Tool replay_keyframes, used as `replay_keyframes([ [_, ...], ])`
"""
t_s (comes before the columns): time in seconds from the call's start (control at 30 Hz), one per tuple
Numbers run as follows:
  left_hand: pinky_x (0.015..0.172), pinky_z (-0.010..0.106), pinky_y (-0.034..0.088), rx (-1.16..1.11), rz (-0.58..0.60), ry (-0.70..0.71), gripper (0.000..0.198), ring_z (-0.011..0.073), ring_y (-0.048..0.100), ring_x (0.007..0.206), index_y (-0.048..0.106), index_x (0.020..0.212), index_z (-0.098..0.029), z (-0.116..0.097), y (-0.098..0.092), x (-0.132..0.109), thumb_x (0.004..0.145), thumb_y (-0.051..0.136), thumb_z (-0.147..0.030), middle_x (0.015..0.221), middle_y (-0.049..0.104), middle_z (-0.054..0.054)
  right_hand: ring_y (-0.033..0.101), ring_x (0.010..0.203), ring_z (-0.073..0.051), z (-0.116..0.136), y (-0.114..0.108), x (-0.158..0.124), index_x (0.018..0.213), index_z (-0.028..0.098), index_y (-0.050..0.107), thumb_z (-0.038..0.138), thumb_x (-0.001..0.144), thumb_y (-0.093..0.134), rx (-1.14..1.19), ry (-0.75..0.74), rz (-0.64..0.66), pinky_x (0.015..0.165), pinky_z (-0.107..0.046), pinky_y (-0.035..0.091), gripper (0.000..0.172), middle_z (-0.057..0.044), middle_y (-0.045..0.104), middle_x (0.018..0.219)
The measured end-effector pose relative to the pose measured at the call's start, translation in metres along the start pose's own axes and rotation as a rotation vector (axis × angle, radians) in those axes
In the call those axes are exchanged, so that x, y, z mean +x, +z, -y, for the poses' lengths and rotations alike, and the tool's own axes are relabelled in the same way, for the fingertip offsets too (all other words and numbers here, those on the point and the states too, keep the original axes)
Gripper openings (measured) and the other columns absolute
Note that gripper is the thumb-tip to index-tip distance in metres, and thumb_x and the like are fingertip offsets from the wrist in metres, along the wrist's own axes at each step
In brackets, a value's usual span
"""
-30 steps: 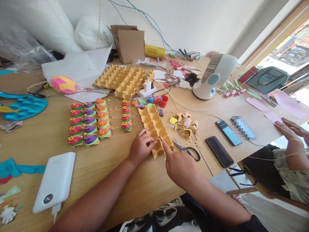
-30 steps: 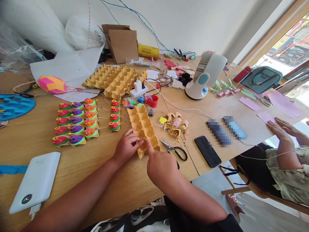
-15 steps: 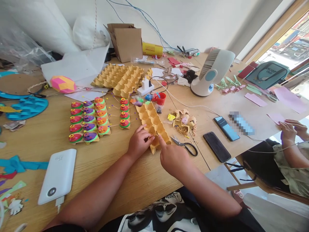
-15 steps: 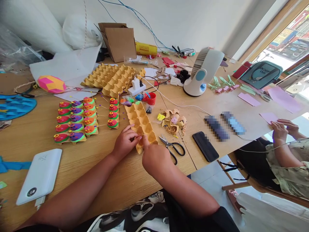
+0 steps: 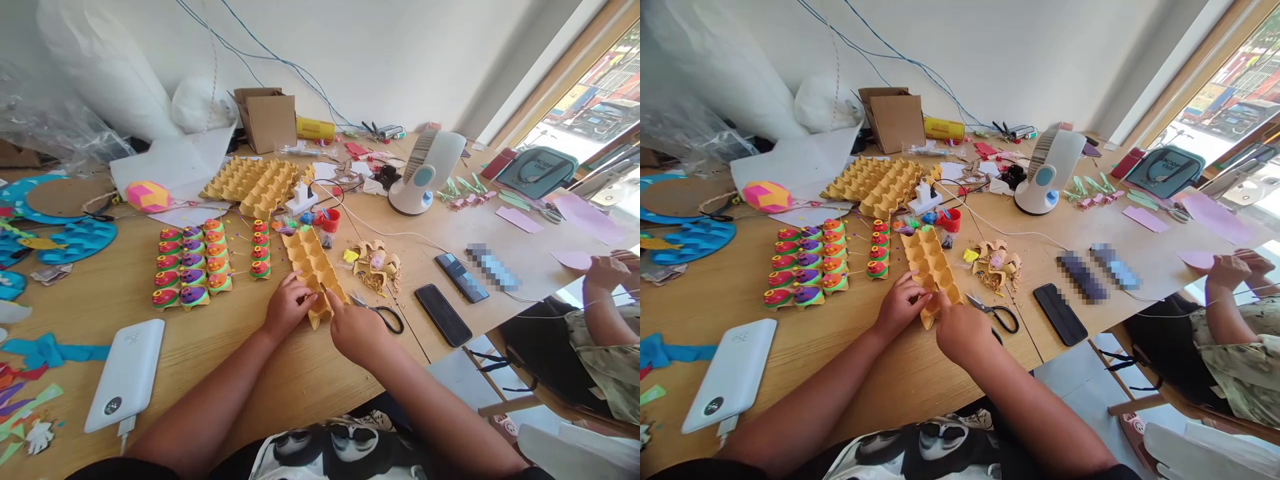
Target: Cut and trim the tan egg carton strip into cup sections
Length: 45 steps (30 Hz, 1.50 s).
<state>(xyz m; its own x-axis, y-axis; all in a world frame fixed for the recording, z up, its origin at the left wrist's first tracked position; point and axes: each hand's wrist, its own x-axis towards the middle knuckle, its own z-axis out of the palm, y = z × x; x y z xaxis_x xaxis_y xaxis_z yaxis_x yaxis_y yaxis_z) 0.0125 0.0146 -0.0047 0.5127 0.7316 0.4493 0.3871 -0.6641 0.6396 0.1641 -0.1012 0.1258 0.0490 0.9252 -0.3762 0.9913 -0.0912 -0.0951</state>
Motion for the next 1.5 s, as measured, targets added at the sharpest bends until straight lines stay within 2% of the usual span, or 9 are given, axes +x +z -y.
replay_keyframes([
  [0.2,0.107,0.047,0.048,0.009,0.028,-0.014,0.017,0.0289,0.054,0.129,0.073,0.079,-0.023,-0.005,-0.002,0.000,0.092,0.063,-0.028,0.078,0.070,0.004,0.075,0.083,-0.025,0.000,0.007,-0.002,0.160,0.022,0.026,0.026,0.101,0.032,-0.052,0.023,-0.019,0.069,-0.033,0.052,0.059,-0.011,0.077,0.095],
  [0.37,0.108,0.047,0.048,-0.005,0.015,-0.020,0.016,0.0288,0.054,0.129,0.074,0.080,-0.024,-0.006,-0.003,-0.001,0.092,0.063,-0.028,0.077,0.068,0.004,0.074,0.077,-0.024,0.007,0.007,-0.006,0.162,0.019,0.020,0.026,0.101,0.034,-0.128,0.043,0.009,0.064,-0.029,0.051,0.063,-0.012,0.077,0.091],
  [0.57,0.106,0.047,0.049,-0.010,0.028,-0.024,0.015,0.0299,0.053,0.129,0.074,0.081,-0.023,-0.007,-0.002,-0.002,0.091,0.064,-0.028,0.079,0.070,0.005,0.075,0.078,-0.024,0.011,0.003,-0.005,0.161,0.018,0.024,0.024,0.100,0.035,-0.144,0.022,0.010,0.063,-0.029,0.052,0.062,-0.011,0.077,0.092],
  [0.7,0.103,0.047,0.050,-0.001,0.023,-0.042,0.018,0.0306,0.054,0.128,0.074,0.079,-0.022,-0.010,-0.004,-0.001,0.092,0.063,-0.028,0.077,0.068,0.005,0.075,0.081,-0.023,0.014,0.001,-0.003,0.161,0.018,0.022,0.022,0.100,0.035,-0.154,0.043,0.018,0.064,-0.029,0.052,0.063,-0.013,0.077,0.097],
  [0.83,0.105,0.048,0.050,-0.006,0.013,-0.046,0.018,0.0306,0.055,0.127,0.074,0.078,-0.023,-0.011,-0.004,-0.001,0.091,0.063,-0.028,0.076,0.068,0.005,0.075,0.078,-0.024,0.015,0.000,-0.004,0.161,0.016,0.021,0.022,0.099,0.035,-0.167,0.024,0.058,0.064,-0.029,0.052,0.064,-0.013,0.077,0.092],
  [1.03,0.105,0.047,0.050,-0.015,0.026,-0.035,0.016,0.0303,0.054,0.128,0.074,0.080,-0.023,-0.010,-0.004,-0.001,0.091,0.063,-0.027,0.079,0.069,0.005,0.075,0.080,-0.024,0.015,0.002,-0.003,0.160,0.016,0.024,0.021,0.098,0.037,-0.153,0.045,0.016,0.063,-0.029,0.052,0.064,-0.013,0.077,0.095],
  [1.5,0.105,0.046,0.049,0.008,0.019,-0.038,0.017,0.0295,0.055,0.127,0.074,0.080,-0.023,-0.009,-0.003,-0.001,0.092,0.062,-0.028,0.080,0.071,0.005,0.075,0.077,-0.024,0.015,-0.002,-0.007,0.161,0.016,0.022,0.021,0.098,0.037,-0.152,0.033,0.070,0.061,-0.028,0.051,0.065,-0.013,0.077,0.091],
])
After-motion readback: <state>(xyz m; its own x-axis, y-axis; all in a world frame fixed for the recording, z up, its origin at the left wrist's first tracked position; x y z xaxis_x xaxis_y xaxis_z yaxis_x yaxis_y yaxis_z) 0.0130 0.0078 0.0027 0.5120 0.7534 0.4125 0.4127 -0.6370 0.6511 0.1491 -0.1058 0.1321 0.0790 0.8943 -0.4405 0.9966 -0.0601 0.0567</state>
